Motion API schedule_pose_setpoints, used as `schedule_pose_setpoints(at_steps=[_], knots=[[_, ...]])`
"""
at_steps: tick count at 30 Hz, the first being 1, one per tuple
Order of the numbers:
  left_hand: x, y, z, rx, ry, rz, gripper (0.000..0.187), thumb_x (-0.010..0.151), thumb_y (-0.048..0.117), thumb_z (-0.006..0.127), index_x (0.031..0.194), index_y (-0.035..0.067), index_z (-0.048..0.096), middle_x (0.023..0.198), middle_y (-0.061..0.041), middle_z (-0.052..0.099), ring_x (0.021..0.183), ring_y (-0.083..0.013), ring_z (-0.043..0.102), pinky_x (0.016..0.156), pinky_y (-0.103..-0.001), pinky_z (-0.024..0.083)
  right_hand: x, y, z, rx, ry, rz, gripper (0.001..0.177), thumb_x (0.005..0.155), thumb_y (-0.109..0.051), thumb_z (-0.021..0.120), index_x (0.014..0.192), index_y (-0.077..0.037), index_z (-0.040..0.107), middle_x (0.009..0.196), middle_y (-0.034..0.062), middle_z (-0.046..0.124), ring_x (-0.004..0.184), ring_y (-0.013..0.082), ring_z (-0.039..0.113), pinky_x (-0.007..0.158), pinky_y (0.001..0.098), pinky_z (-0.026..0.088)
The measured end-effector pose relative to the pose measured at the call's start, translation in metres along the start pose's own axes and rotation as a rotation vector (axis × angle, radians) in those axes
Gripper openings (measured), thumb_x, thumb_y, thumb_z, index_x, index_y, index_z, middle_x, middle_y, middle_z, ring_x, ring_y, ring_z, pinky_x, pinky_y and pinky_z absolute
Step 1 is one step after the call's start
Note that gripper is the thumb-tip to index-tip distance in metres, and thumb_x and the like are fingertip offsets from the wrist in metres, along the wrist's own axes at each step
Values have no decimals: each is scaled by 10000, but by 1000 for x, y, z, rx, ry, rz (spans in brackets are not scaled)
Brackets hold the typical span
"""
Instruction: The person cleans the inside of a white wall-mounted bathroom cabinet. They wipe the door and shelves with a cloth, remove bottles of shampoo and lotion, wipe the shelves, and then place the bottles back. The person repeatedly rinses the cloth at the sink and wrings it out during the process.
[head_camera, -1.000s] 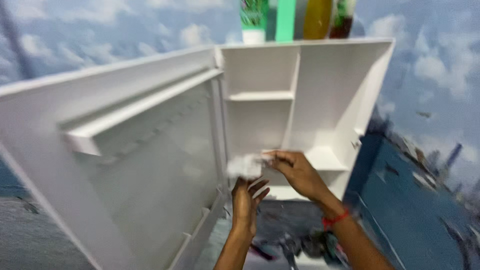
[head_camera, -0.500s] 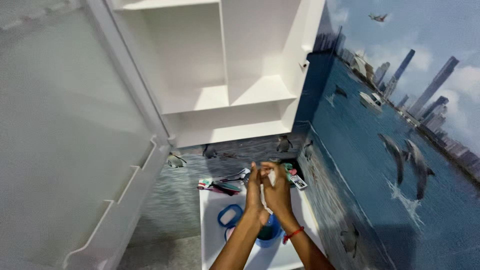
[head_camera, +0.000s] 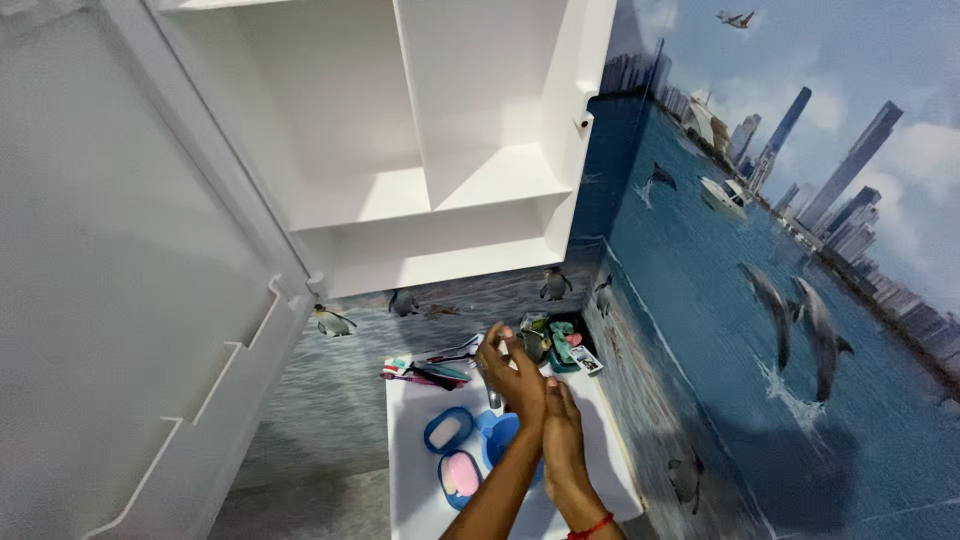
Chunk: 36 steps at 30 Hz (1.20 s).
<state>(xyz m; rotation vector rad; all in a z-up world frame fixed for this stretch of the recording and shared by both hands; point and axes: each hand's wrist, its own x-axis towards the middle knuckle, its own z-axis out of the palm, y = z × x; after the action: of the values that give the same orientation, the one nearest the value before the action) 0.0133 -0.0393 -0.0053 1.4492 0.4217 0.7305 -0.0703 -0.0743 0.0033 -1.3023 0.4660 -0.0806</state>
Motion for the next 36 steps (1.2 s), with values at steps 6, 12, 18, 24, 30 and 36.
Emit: schedule_pose_setpoints(at_steps=[6, 12, 18, 24, 30, 36], knots=[[7, -23, -11, -140, -364, -400, 482, 1028, 463, 434, 1094, 68, 702, 1032, -65, 712, 937, -218, 656, 817, -370, 519, 15, -26, 0, 77, -220, 127, 471, 953, -523, 487, 1245, -189, 647, 1149, -46, 704, 1048, 64, 646, 903, 235, 481], [37, -33, -33, -78, -355, -324, 482, 1051, 445, 464, 1005, 17, 681, 861, -66, 716, 782, -182, 635, 749, -346, 502, 62, -33, 26, -39, -49, 91, 539, 995, -577, 594, 669, -157, 502, 522, -61, 383, 415, 93, 310, 389, 299, 225], [41, -18, -48, 60, -390, -417, 427, 1035, 432, 505, 974, 40, 662, 724, -70, 587, 631, -164, 496, 581, -360, 412, 84, -6, 47, -80, -60, -41, 410, 952, -361, 595, 627, -112, 572, 514, -31, 468, 417, 95, 369, 393, 309, 267], [49, -11, -60, 91, -447, -507, 501, 1069, 470, 500, 1048, 2, 677, 775, -112, 564, 671, -212, 523, 594, -376, 428, 86, 15, 49, -215, -99, -295, 237, 840, -101, 673, 626, -46, 589, 569, -8, 540, 498, 89, 462, 436, 305, 349], [51, -4, -65, 140, -410, -452, 458, 1024, 424, 476, 1163, 15, 628, 1089, -207, 723, 1015, -342, 702, 877, -426, 515, 81, 28, 50, -230, -118, -377, 291, 824, -44, 689, 604, -42, 498, 579, -30, 500, 538, 86, 427, 449, 315, 349], [50, -28, -66, 173, -428, -393, 498, 1048, 452, 445, 1080, -1, 650, 1027, -222, 734, 977, -364, 690, 877, -453, 513, 79, -15, 58, -211, -124, -545, 300, 820, -35, 698, 619, -97, 483, 606, -71, 478, 560, 74, 413, 500, 290, 340]])
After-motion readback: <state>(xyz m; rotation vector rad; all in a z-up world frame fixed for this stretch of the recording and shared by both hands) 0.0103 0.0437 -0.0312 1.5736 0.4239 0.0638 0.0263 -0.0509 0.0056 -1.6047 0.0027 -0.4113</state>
